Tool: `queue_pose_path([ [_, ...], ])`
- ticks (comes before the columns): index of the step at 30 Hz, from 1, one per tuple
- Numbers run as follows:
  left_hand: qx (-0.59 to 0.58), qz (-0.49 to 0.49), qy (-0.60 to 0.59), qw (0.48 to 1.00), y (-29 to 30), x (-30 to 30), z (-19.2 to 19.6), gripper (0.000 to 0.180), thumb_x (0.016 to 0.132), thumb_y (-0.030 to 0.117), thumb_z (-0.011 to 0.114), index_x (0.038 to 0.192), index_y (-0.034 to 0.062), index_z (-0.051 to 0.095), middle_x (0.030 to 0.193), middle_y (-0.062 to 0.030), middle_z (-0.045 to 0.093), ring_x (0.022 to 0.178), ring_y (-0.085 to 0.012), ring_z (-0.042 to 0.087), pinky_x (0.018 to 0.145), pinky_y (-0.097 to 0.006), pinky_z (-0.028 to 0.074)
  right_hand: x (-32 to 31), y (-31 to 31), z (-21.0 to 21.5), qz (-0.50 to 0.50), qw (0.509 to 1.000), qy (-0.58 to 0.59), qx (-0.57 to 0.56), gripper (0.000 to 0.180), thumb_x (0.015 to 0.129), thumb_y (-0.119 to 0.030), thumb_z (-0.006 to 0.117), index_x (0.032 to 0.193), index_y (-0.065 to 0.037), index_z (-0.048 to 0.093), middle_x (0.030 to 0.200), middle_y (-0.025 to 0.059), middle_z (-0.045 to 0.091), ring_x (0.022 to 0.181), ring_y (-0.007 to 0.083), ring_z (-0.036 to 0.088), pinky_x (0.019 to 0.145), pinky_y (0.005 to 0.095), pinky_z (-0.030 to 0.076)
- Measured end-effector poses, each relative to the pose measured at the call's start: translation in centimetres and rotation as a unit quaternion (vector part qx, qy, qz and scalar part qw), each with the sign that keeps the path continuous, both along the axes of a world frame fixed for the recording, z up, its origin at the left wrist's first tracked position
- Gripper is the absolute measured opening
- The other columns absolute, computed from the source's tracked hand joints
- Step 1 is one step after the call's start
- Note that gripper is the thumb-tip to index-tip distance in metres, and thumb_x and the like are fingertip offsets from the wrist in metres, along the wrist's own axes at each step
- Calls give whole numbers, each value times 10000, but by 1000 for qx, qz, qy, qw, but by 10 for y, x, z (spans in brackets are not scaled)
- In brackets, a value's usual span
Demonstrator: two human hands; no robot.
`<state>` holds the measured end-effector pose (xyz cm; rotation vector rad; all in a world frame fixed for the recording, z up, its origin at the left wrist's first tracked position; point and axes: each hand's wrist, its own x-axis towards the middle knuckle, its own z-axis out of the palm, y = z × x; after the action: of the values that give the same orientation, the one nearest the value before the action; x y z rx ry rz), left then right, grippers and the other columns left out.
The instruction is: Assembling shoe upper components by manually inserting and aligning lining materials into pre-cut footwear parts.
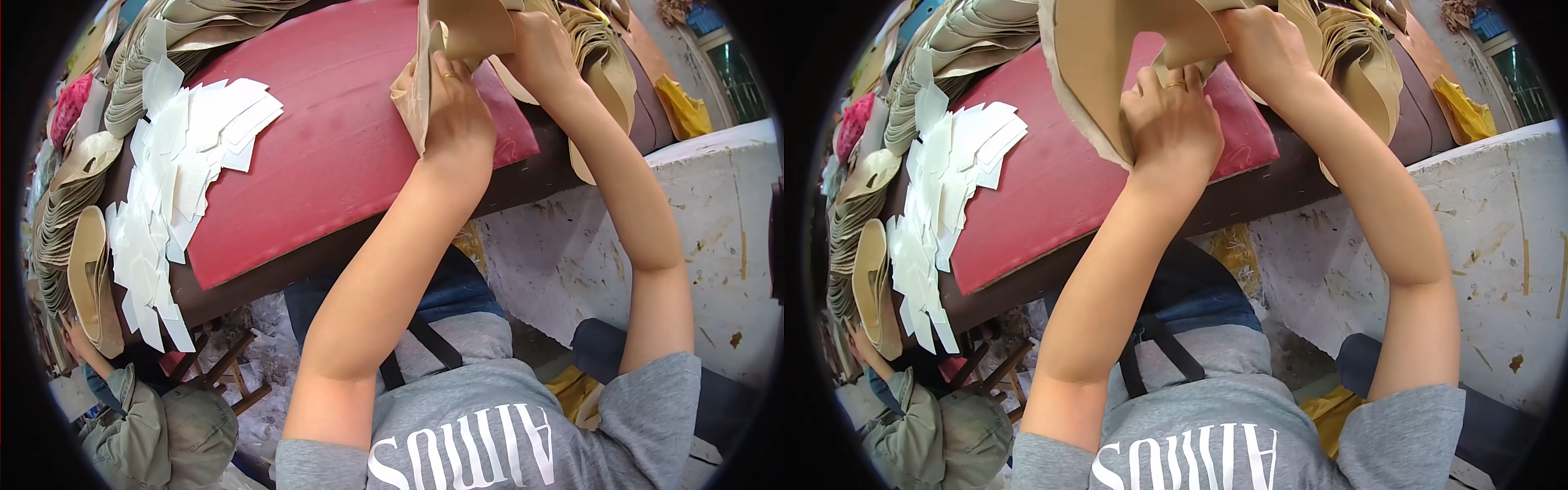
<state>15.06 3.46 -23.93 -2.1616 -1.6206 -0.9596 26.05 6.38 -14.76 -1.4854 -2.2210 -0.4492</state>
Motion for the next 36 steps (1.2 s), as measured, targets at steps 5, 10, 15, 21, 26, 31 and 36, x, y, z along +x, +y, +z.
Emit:
queue_pose_path([
  [5, 5, -21, -96, 995, 10, 7, -12, 285, 764, 95, 515, 1013, -14, 601, 942, -161, 629, 810, -283, 504, 731, -359, 401, -8, -1, 0, -38, 998, -32, -43, 173, 687, -127, 680, 816, -13, 670, 753, 188, 653, 658, 412, 599, 574, 444, 462],
  [10, 23, -37, -58, 997, 20, 13, -1, 299, 764, 86, 506, 1034, 8, 608, 953, -169, 625, 837, -304, 516, 731, -365, 410, -2, 9, 1, -51, 998, -30, -15, 164, 686, -109, 678, 821, -16, 675, 761, 179, 661, 659, 418, 599, 578, 442, 465],
  [15, 91, -73, -94, 989, 26, 12, -1, 232, 771, 101, 530, 957, 36, 652, 899, -144, 630, 786, -284, 548, 660, -367, 423, 0, 17, 5, -52, 998, -26, -25, 158, 693, -115, 690, 812, -11, 681, 740, 168, 664, 615, 385, 600, 555, 404, 470],
  [21, 20, -18, -49, 998, 42, 8, 34, 132, 776, 119, 563, 813, 59, 675, 765, -94, 624, 620, -236, 554, 559, -382, 425, 15, 14, 21, 3, 997, 26, -70, 192, 710, -151, 711, 808, 13, 687, 714, 154, 668, 587, 297, 621, 545, 350, 480],
  [26, 102, -54, 173, 978, -7, -22, 72, 101, 764, 94, 564, 784, 61, 657, 741, -94, 626, 594, -229, 555, 583, -354, 444, 41, -6, -9, -32, 970, 222, -93, 236, 665, -130, 686, 708, 93, 623, 617, 221, 610, 514, 347, 568, 514, 392, 465],
  [31, 92, -66, 222, 968, -36, -42, 70, 59, 758, 75, 569, 781, 71, 622, 767, -102, 628, 669, -230, 574, 608, -347, 461, 4, -29, -46, 137, 913, 380, 51, 225, 682, -118, 672, 708, 99, 620, 634, 217, 621, 498, 329, 556, 519, 388, 477],
  [36, -72, 48, 426, 901, -42, -23, 63, 41, 755, 71, 574, 777, 84, 606, 768, -105, 619, 693, -218, 571, 552, -355, 441, 5, -20, -37, -1, 960, 247, -134, 240, 698, -139, 683, 722, 94, 630, 660, 201, 641, 491, 304, 560, 510, 375, 478],
])
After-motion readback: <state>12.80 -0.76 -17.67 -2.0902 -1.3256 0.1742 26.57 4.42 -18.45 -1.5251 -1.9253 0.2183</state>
